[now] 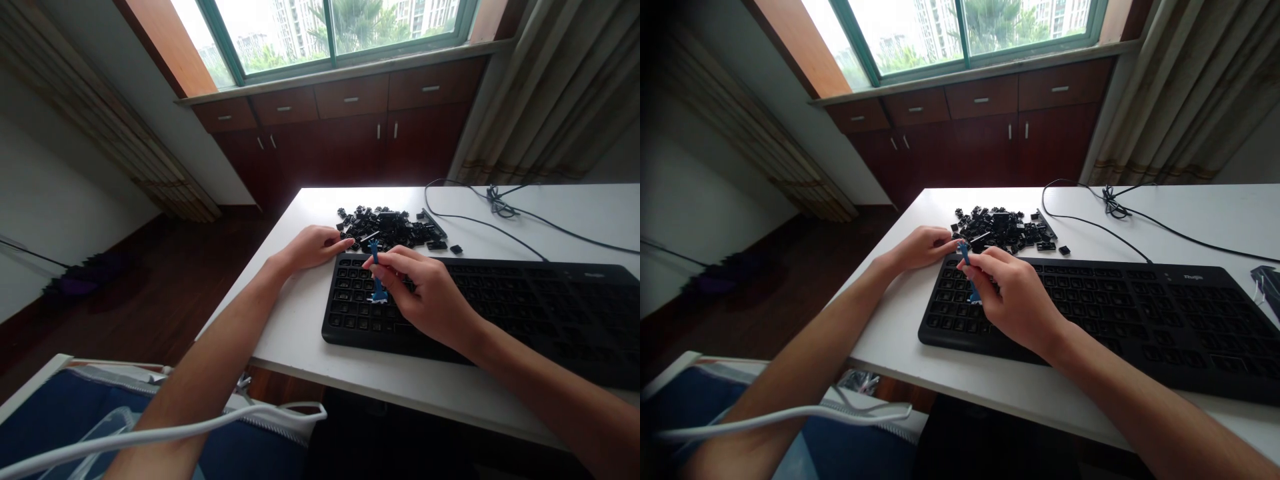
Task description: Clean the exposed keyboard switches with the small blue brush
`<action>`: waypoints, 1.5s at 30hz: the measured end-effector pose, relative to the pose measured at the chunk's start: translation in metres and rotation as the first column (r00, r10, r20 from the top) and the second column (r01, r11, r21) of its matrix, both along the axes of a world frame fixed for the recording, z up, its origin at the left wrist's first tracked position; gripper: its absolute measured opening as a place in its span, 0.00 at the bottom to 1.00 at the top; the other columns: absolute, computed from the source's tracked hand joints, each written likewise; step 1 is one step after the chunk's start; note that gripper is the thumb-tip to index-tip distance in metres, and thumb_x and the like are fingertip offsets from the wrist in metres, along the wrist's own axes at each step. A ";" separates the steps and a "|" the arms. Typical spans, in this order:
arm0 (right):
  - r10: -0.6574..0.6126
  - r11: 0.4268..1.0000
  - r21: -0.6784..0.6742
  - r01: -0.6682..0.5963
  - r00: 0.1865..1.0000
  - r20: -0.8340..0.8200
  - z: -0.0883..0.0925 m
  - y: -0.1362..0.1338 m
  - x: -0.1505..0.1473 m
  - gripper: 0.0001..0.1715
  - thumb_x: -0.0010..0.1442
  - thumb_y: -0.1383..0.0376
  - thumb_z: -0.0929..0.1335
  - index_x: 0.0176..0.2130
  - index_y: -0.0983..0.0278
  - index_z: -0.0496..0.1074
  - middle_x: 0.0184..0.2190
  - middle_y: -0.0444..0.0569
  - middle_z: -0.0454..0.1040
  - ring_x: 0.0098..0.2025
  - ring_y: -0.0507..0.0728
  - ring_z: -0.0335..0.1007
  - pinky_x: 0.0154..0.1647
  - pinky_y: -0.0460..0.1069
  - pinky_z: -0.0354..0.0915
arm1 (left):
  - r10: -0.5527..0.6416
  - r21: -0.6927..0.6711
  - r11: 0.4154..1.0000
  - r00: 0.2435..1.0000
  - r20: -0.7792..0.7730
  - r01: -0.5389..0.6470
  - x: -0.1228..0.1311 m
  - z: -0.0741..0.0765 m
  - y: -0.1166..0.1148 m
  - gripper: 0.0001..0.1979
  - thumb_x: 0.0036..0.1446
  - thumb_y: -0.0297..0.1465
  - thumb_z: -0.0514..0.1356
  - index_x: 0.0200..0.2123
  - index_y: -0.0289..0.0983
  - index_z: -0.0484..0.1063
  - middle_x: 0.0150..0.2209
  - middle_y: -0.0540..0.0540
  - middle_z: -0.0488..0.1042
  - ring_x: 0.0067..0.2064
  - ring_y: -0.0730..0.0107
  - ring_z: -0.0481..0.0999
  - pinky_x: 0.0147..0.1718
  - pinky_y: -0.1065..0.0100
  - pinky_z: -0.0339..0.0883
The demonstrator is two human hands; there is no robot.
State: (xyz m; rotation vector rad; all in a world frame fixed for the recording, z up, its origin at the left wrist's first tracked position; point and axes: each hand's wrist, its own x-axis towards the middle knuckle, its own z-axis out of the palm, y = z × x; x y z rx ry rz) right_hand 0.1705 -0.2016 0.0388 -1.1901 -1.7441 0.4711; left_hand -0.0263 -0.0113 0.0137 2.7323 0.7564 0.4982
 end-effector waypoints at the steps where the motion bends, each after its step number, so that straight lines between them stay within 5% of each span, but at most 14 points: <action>1: -0.012 1.000 -0.001 0.012 1.000 0.010 0.000 0.000 0.001 0.11 0.70 0.64 0.66 0.45 0.65 0.77 0.37 0.49 0.75 0.34 0.52 0.70 0.35 0.50 0.66 | 0.004 0.002 1.000 1.000 0.002 -0.004 0.000 0.000 0.000 0.27 0.67 0.47 0.55 0.20 0.36 0.61 0.20 0.53 0.58 0.24 0.76 0.55 0.25 0.69 0.50; 12: -0.063 0.998 0.014 0.062 0.996 0.069 0.002 0.004 0.005 0.07 0.69 0.64 0.66 0.41 0.64 0.73 0.35 0.48 0.72 0.32 0.53 0.67 0.34 0.51 0.64 | 0.011 -0.015 1.000 1.000 0.009 -0.011 0.001 0.002 -0.003 0.27 0.66 0.47 0.55 0.19 0.36 0.60 0.19 0.53 0.57 0.24 0.76 0.54 0.26 0.69 0.50; 19: 0.173 0.984 0.006 -0.177 0.969 0.174 0.010 0.006 0.022 0.09 0.71 0.65 0.63 0.43 0.65 0.72 0.38 0.48 0.71 0.35 0.52 0.68 0.35 0.49 0.65 | 0.018 -0.007 1.000 1.000 0.000 -0.018 0.001 0.001 -0.003 0.28 0.66 0.48 0.55 0.20 0.36 0.60 0.20 0.53 0.58 0.24 0.76 0.54 0.26 0.68 0.48; 28: 0.268 0.962 0.002 -0.274 0.941 0.205 0.011 0.009 0.030 0.07 0.71 0.67 0.62 0.45 0.63 0.69 0.41 0.50 0.71 0.37 0.53 0.70 0.37 0.49 0.67 | 0.016 -0.006 1.000 1.000 -0.008 -0.016 0.001 0.002 -0.003 0.28 0.66 0.48 0.55 0.20 0.36 0.59 0.19 0.53 0.58 0.24 0.76 0.54 0.26 0.68 0.48; 45: 0.170 0.970 0.140 -0.197 0.968 0.182 0.002 0.007 0.020 0.09 0.71 0.65 0.63 0.46 0.64 0.72 0.38 0.50 0.74 0.34 0.52 0.71 0.35 0.49 0.69 | 0.013 -0.013 1.000 1.000 -0.010 -0.013 0.001 0.002 -0.004 0.27 0.67 0.47 0.54 0.20 0.36 0.59 0.20 0.53 0.57 0.24 0.76 0.55 0.26 0.68 0.49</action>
